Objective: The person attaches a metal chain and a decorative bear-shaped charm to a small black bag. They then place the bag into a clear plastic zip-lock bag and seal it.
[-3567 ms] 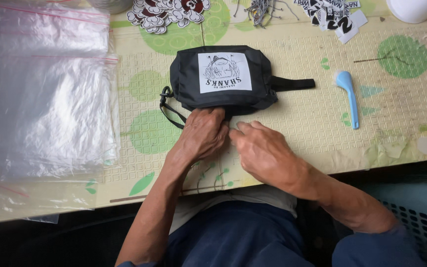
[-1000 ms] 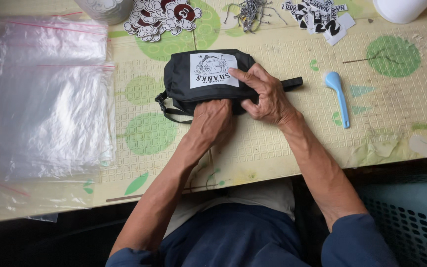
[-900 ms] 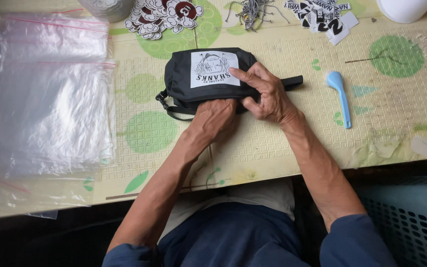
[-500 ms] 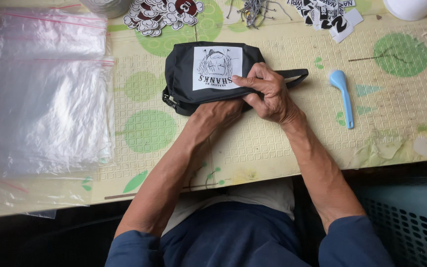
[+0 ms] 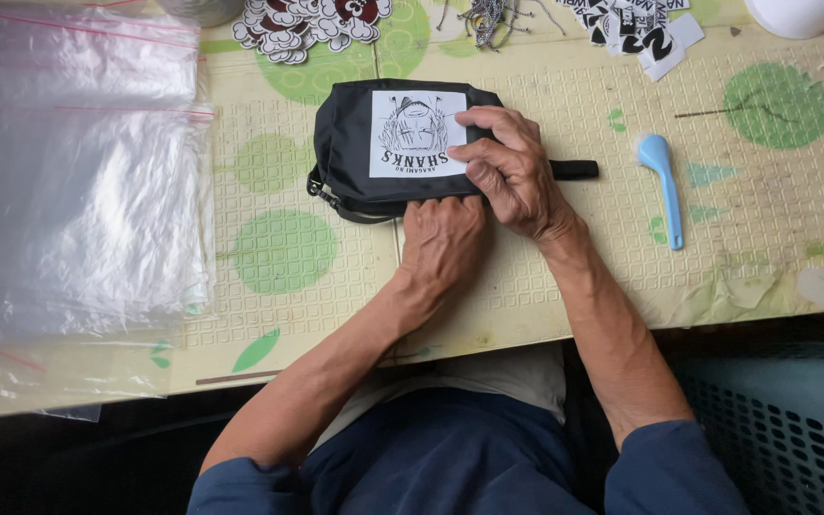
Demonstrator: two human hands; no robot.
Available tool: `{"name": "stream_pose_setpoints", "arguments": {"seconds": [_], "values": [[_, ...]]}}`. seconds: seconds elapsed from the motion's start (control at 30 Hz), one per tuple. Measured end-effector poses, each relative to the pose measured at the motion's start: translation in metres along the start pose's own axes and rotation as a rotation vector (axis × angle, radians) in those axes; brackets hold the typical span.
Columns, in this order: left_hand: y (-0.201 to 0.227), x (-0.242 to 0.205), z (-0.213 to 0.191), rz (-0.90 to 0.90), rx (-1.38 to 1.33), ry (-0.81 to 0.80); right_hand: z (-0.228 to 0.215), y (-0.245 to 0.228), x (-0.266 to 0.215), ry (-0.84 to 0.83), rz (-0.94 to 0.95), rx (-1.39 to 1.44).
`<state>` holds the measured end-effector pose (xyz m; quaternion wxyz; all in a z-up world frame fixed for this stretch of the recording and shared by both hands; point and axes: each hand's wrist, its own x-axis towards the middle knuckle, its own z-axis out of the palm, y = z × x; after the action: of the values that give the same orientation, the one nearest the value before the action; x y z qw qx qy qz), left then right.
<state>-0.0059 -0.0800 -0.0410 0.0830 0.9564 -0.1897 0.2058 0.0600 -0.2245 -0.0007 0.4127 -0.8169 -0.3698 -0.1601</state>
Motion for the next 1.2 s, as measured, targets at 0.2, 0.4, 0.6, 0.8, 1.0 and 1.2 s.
{"name": "stream_pose_setpoints", "arguments": {"seconds": [0.2, 0.4, 0.6, 0.8, 1.0, 1.2], "values": [[0.003, 0.007, 0.039, -0.024, -0.097, -0.085, 0.002, 0.002, 0.0, -0.008, -0.006, -0.02], [0.012, -0.004, -0.065, 0.091, 0.011, 0.119, -0.002, 0.0, 0.0, -0.01, 0.026, -0.024], [-0.098, 0.006, -0.092, 0.202, -0.185, 0.179, 0.0, -0.009, 0.002, 0.016, 0.006, -0.08], [-0.162, 0.01, -0.136, -0.095, -0.708, -0.32, 0.004, -0.056, 0.011, 0.038, -0.143, -0.283], [-0.177, 0.018, -0.128, -0.037, -0.778, -0.394, 0.031, -0.09, 0.027, -0.036, -0.246, -0.327], [-0.189, 0.028, -0.114, -0.011, -0.803, -0.371, 0.057, -0.098, 0.048, -0.111, -0.159, -0.29]]}}
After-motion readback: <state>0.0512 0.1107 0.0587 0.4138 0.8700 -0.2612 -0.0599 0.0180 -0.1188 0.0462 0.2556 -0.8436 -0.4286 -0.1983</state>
